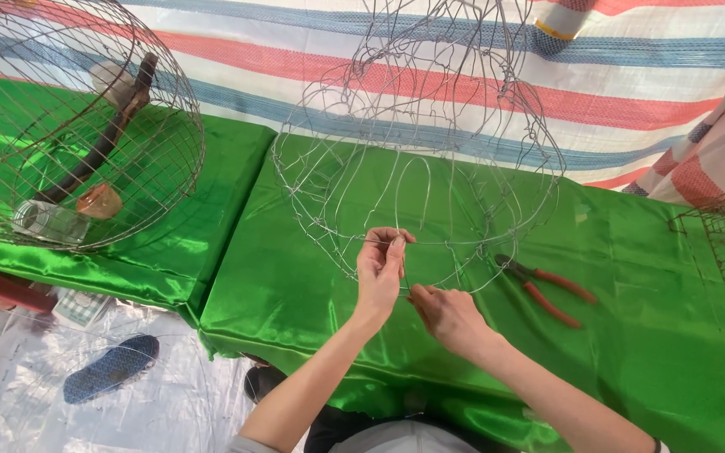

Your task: Assembling a wire cage by manually weaving and securing metal wires, using pliers for cutting and bending.

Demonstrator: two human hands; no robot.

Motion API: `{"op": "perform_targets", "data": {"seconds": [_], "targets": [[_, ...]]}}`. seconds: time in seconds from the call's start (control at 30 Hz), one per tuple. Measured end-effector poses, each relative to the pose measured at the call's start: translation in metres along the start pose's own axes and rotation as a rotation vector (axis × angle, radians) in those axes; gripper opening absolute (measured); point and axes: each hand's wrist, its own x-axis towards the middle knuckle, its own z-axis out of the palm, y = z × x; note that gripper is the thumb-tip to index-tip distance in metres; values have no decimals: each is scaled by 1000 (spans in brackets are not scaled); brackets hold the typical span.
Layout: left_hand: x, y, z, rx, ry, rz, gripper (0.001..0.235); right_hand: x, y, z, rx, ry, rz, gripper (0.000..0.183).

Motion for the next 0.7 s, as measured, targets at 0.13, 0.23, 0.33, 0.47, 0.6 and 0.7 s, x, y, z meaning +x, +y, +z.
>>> {"op": "perform_targets", "data": {"seconds": [0.13,0.23,0.33,0.47,0.6,0.7], "targets": [[4,9,5,-2,5,32,5,7,-18,-35,26,-73,54,20],[10,7,7,-20,8,29,5,8,-18,-44,-1,-113,93,20],[13,7,6,-37,-10,-73,6,8,-14,-44,-2,-106,104,18],[19,1,3,-30,-35,-75,2,12,-19,-48,27,-83,124,20],[20,3,3,-13,-39,-99,2,15,-27,-56,99,-82,161,19],[19,-2,-2,-15,-51,-122,1,15,-24,-46,83,-67,199,18]]}}
